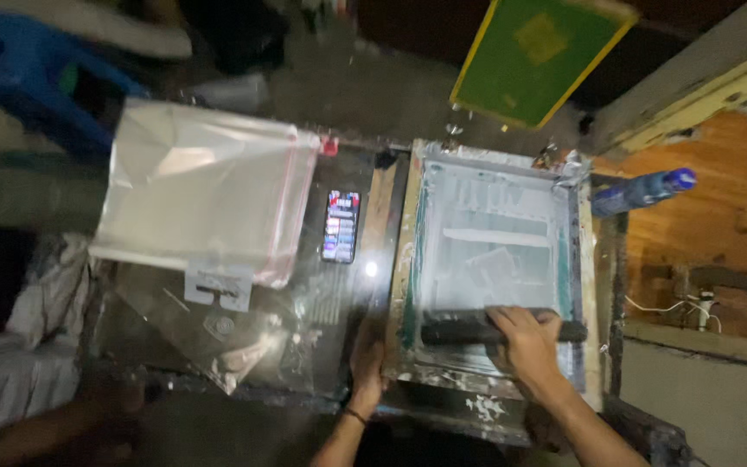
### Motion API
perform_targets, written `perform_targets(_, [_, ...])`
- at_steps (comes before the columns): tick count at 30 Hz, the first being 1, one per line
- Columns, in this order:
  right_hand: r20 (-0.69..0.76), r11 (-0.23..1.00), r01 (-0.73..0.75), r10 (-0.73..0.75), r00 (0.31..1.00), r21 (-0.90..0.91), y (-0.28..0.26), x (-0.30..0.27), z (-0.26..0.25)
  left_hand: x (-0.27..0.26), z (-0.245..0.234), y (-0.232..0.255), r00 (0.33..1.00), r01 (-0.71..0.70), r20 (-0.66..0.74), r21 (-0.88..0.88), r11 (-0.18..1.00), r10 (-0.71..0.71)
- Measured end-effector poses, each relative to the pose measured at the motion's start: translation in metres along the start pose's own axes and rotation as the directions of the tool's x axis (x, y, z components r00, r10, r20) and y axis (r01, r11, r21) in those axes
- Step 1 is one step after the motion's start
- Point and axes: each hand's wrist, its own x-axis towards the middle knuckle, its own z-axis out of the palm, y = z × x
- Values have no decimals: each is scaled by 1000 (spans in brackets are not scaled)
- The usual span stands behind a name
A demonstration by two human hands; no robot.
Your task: The person uses a squeegee to spread white ink across a screen printing frame. They repeatedly pull the squeegee across the screen to coat the mesh, then lift the frame to reveal the printed design on the material underneath.
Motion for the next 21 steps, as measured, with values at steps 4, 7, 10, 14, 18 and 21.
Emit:
perform_targets(4, [-220, 990, -72, 44, 975, -119, -1, -40, -74, 6, 3, 0, 603, -671, 199, 650, 357, 772])
perform_targets(7, [-549, 992, 19, -87, 831, -127, -11, 0, -132, -74, 12, 201, 923, -46, 373, -129, 991, 92])
perform_targets(10, [-712, 995, 45, -97, 696, -91, -29, 61, -199, -12, 27, 145, 743, -442, 466, -198, 875, 480])
perform_targets(14, [-694, 986, 54, -149, 705, -157, 0, 104, -230, 24, 43, 122, 789, -594, 487, 451, 666, 374])
perform_targets(18, [-662, 986, 93, -160, 732, -135, 5, 150, -275, 49, 33, 60, 841, -534, 520, 752, 385, 152])
perform_targets(21, [-622, 983, 129, -184, 761, -133, 25, 185, -302, 58, 55, 40, 851, -512, 468, 636, 577, 239])
